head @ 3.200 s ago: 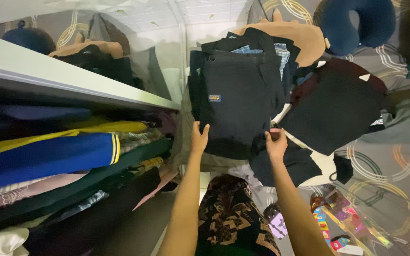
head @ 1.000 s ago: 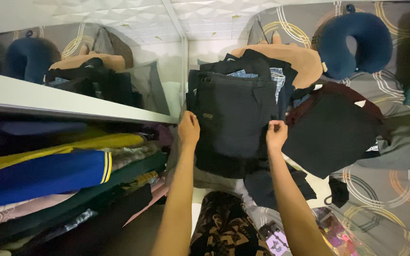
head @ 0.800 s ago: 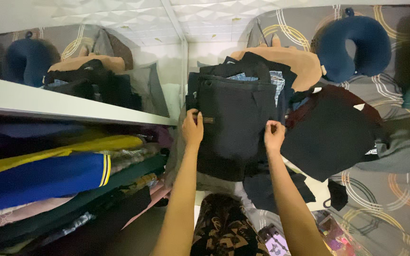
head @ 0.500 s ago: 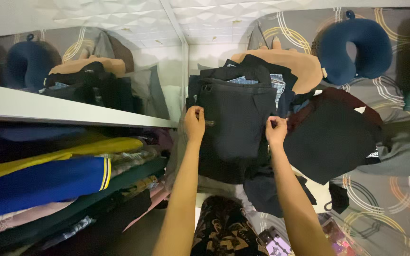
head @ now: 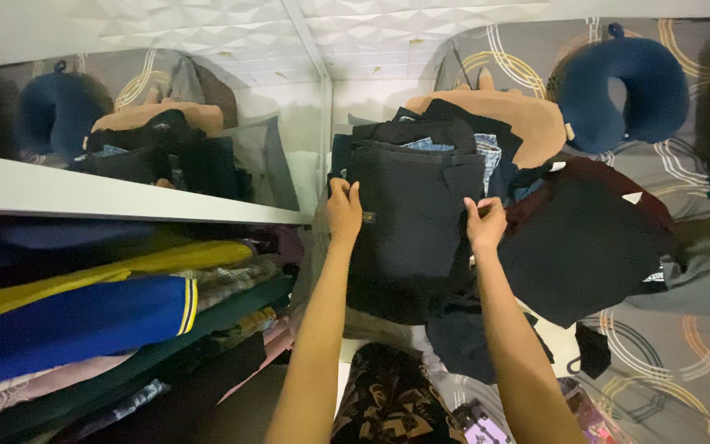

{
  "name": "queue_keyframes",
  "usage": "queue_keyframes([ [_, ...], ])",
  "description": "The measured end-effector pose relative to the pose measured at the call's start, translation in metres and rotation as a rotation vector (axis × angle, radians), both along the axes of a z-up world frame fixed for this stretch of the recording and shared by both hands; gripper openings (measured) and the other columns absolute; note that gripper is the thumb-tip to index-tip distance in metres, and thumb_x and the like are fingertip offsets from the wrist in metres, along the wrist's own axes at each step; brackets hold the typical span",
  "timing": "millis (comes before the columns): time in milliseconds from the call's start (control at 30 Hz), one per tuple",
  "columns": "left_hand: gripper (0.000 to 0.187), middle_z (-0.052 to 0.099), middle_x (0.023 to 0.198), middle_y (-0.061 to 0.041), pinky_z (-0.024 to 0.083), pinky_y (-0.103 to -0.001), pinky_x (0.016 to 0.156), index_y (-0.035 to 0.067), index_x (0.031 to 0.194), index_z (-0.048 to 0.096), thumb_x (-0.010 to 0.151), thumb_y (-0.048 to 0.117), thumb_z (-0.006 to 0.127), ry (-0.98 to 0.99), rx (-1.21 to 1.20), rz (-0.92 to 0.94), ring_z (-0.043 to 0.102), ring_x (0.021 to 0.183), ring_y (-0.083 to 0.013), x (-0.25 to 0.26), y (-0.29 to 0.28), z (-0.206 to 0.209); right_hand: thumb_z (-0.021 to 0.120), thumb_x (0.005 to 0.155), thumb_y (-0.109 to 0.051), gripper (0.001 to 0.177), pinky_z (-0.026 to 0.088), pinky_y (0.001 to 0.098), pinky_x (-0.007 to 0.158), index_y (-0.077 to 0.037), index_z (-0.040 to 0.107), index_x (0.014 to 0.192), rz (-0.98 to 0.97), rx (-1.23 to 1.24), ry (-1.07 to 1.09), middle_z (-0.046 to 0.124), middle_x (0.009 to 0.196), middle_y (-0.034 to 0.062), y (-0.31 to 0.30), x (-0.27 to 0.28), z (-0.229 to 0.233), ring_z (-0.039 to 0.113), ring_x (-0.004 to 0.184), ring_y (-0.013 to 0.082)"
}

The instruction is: The person picks up and folds black clothes from a pile on a bed and then places them onto a shelf in a closet.

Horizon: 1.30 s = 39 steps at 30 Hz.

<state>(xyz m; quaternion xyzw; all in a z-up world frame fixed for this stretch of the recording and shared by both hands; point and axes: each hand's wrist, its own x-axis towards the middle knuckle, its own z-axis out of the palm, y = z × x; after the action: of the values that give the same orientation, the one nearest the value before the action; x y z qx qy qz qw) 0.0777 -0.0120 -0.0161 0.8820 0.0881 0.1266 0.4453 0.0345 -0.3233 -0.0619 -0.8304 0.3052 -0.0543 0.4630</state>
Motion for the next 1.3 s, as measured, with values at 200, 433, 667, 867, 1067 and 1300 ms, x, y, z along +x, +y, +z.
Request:
queue_keyframes([
  [200, 0.034, 0.066, 0.085, -0.012, 0.052, -0.045, 0.073, 0.010, 0.122, 0.051, 0.105, 0.038, 0.060, 0.334, 0.090, 0.074, 0.067, 0.077, -0.0332, -0.007, -0.006, 0.023, 0.084, 0.090, -0.027, 0.040, 0.050, 0.0462, 0.083, -0.008, 0.060, 0.115, 0.039, -0.252, -0.026, 0.067, 0.100, 0.0132, 0.023, 0.001, 0.046, 0.065, 0.095, 0.0353],
  [433, 0.048, 0.065, 0.119, -0.014, 0.041, -0.050, 0.099, 0.006, 0.128, 0.057, 0.099, 0.043, 0.067, 0.200, 0.080, 0.096, 0.063, 0.110, -0.0331, -0.014, -0.002, 0.008, 0.074, 0.083, -0.007, 0.043, 0.039, 0.0511, 0.100, -0.015, 0.064, 0.123, 0.272, -0.563, -0.228, 0.057, 0.127, 0.0143, 0.056, -0.020, 0.096, 0.050, 0.124, 0.0386],
  [667, 0.058, 0.069, 0.114, -0.020, 0.053, -0.046, 0.090, 0.001, 0.125, 0.060, 0.092, 0.047, 0.073, 0.376, -0.133, 0.005, 0.068, 0.108, -0.0376, -0.018, 0.014, 0.014, 0.072, 0.090, -0.019, 0.042, 0.040, 0.0513, 0.098, -0.012, 0.062, 0.130, 0.415, -0.430, -0.207, 0.057, 0.125, 0.0164, 0.096, -0.034, 0.089, 0.049, 0.119, 0.0389],
  [867, 0.050, 0.070, 0.112, -0.024, 0.053, -0.046, 0.086, 0.001, 0.126, 0.058, 0.093, 0.035, 0.075, 0.084, -0.104, -0.131, 0.067, 0.106, -0.0411, -0.021, 0.006, 0.027, 0.072, 0.096, -0.035, 0.052, 0.037, 0.0525, 0.109, -0.009, 0.058, 0.139, 0.361, -0.330, -0.221, 0.055, 0.136, 0.0201, 0.118, -0.036, 0.088, 0.045, 0.127, 0.0438],
  [1067, 0.044, 0.064, 0.071, -0.013, 0.050, -0.041, 0.061, 0.007, 0.123, 0.065, 0.088, 0.031, 0.078, 0.187, -0.151, -0.174, 0.066, 0.063, -0.0280, -0.039, -0.022, 0.075, 0.064, 0.095, -0.049, 0.057, 0.023, 0.0588, 0.115, -0.011, 0.063, 0.136, 0.392, -0.111, 0.052, 0.050, 0.150, 0.0192, 0.140, -0.030, 0.111, 0.039, 0.142, 0.0386],
  [1300, 0.038, 0.064, 0.071, -0.006, 0.051, -0.032, 0.060, 0.011, 0.123, 0.070, 0.085, 0.012, 0.074, 0.064, -0.253, -0.376, 0.065, 0.062, -0.0154, -0.066, -0.050, 0.086, 0.072, 0.092, -0.052, 0.060, 0.055, 0.0454, 0.089, 0.003, 0.065, 0.117, 0.284, 0.054, -0.073, 0.072, 0.103, 0.0265, 0.139, -0.020, 0.096, 0.071, 0.103, 0.0426],
])
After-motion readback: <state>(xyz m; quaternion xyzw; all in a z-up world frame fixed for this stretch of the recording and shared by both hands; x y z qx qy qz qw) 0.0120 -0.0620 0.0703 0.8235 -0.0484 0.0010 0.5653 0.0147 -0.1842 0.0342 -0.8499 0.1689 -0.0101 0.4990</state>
